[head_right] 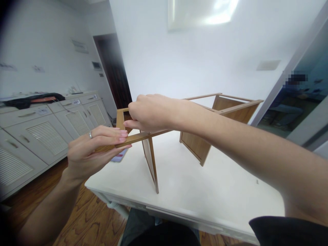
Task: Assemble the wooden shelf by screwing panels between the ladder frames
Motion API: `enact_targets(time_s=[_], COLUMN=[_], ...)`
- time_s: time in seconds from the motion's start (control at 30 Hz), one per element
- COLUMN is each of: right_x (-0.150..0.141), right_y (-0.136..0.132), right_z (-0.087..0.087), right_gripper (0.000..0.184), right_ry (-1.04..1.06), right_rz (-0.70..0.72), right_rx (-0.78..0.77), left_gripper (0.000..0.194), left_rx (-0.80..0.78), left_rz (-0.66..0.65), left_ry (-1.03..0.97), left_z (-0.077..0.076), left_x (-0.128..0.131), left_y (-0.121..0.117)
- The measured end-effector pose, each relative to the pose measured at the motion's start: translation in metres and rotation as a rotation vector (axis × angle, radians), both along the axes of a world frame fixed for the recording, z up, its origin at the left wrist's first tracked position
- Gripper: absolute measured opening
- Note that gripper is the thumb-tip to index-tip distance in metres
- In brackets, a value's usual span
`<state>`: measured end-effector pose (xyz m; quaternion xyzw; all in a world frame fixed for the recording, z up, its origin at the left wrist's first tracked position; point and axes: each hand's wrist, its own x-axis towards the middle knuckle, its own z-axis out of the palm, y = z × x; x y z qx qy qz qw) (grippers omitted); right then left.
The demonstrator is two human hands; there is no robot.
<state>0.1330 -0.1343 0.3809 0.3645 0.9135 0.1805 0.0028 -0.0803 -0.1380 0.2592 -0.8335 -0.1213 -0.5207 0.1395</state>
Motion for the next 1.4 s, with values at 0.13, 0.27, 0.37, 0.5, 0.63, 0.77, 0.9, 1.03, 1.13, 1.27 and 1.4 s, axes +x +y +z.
enact_targets(time_s=[0.13,0.27,0.37,0.5,0.63,0.77,0.9,1.03,1.13,1.27,1.4], right_x=[-0.003,-0.007,-0.008,-0.011,-0.01,-0.003,0.006,0.008,0.008,0.008,0.007], right_y=[-0.003,-0.007,-0.01,-0.012,-0.013,-0.014,-0.016,-0.017,-0.015,-0.013,-0.014], right_z=[-0.001,-0.002,-0.003,-0.002,0.0,0.002,0.004,0.005,0.006,0.007,0.009], right_gripper=[0.05,0.044,0.042,0.04,0.042,0.043,0.032,0.024,0.027,0.023,0.021], right_ry=[0.002,0.013,0.009,-0.015,0.029,0.128,0.137,0.207,0.208,0.194,0.17], right_rz=[-0.095,-0.153,-0.19,-0.247,-0.28,-0.22,-0.117,-0.037,-0.016,-0.019,0.001], right_rx=[0.009,0.026,0.021,-0.025,-0.094,-0.135,-0.149,-0.164,-0.18,-0.161,-0.159], left_gripper=[0.032,0.031,0.031,0.031,0.03,0.031,0.03,0.028,0.027,0.028,0.026], left_rx=[0.0,-0.007,-0.012,-0.009,-0.016,-0.031,-0.029,-0.03,-0.036,-0.046,-0.057], left_rz=[0.017,0.023,0.017,0.017,0.017,0.016,0.014,0.015,0.013,0.013,0.008], left_ry=[0.002,-0.002,-0.002,0.003,0.006,0.011,-0.003,-0.015,-0.019,-0.006,-0.01], left_z=[0.0,0.0,0.0,0.001,0.001,0.001,0.0,0.0,0.001,0.002,0.003], left_x=[0.0,0.001,0.001,0.001,0.001,0.0,0.001,0.002,0.003,0.003,0.001], left_y=[-0.001,-0.002,-0.002,-0.002,-0.003,-0.003,-0.003,-0.003,-0.003,-0.005,-0.005])
